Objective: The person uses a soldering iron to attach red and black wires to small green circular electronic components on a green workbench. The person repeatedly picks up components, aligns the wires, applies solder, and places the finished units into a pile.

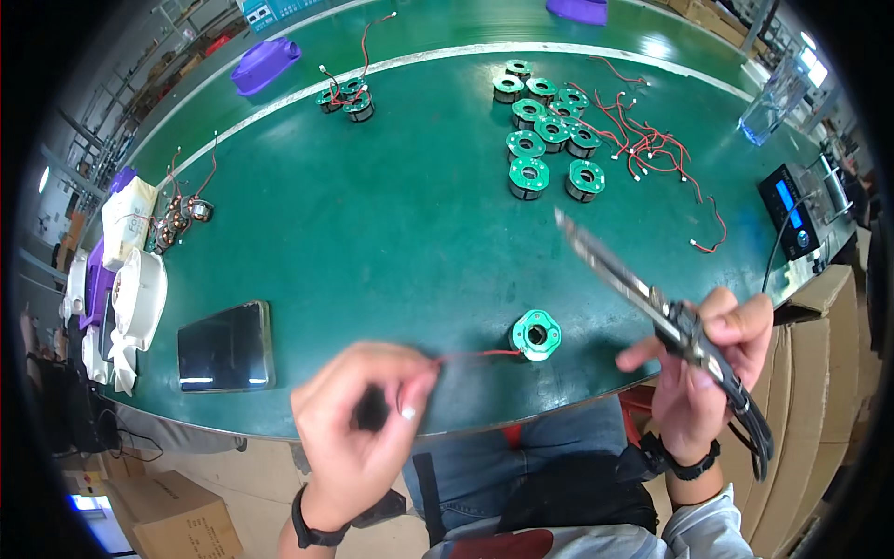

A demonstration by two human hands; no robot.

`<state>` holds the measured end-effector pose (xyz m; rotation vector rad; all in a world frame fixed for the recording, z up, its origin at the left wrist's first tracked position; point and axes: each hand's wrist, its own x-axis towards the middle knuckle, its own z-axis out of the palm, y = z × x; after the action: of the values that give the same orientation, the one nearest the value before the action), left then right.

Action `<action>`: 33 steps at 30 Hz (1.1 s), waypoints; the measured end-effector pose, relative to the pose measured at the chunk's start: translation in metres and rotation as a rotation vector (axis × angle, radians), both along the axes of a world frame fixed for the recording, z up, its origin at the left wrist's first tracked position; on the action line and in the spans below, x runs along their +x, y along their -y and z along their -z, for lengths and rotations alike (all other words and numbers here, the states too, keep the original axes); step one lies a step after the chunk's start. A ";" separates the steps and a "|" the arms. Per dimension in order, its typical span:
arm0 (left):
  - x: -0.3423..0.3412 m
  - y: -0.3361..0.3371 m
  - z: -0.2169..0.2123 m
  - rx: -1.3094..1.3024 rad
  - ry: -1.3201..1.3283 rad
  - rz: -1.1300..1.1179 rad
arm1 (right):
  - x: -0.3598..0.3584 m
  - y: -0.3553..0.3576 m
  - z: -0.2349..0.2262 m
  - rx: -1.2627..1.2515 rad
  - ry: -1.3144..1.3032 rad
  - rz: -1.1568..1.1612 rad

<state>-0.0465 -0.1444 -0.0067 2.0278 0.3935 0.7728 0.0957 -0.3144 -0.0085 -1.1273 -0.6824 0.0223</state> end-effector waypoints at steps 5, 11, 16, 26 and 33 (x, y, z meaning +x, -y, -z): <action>0.016 -0.008 0.004 0.004 0.094 -0.027 | -0.007 0.022 0.008 -0.019 -0.183 -0.146; 0.019 -0.009 0.012 -0.054 0.202 -0.086 | -0.004 0.024 0.024 -0.023 -0.249 -0.162; 0.019 -0.011 0.013 0.016 0.209 -0.089 | -0.008 0.022 0.022 -0.070 -0.212 -0.141; 0.021 -0.011 0.013 0.114 0.261 -0.122 | -0.010 0.021 0.027 -0.079 -0.204 -0.133; 0.021 -0.012 0.011 0.165 0.258 -0.115 | -0.015 0.019 0.028 -0.121 -0.167 -0.090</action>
<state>-0.0259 -0.1325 -0.0173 2.0362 0.3076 1.1560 0.0809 -0.3330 -0.0364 -1.1950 -0.5879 0.2348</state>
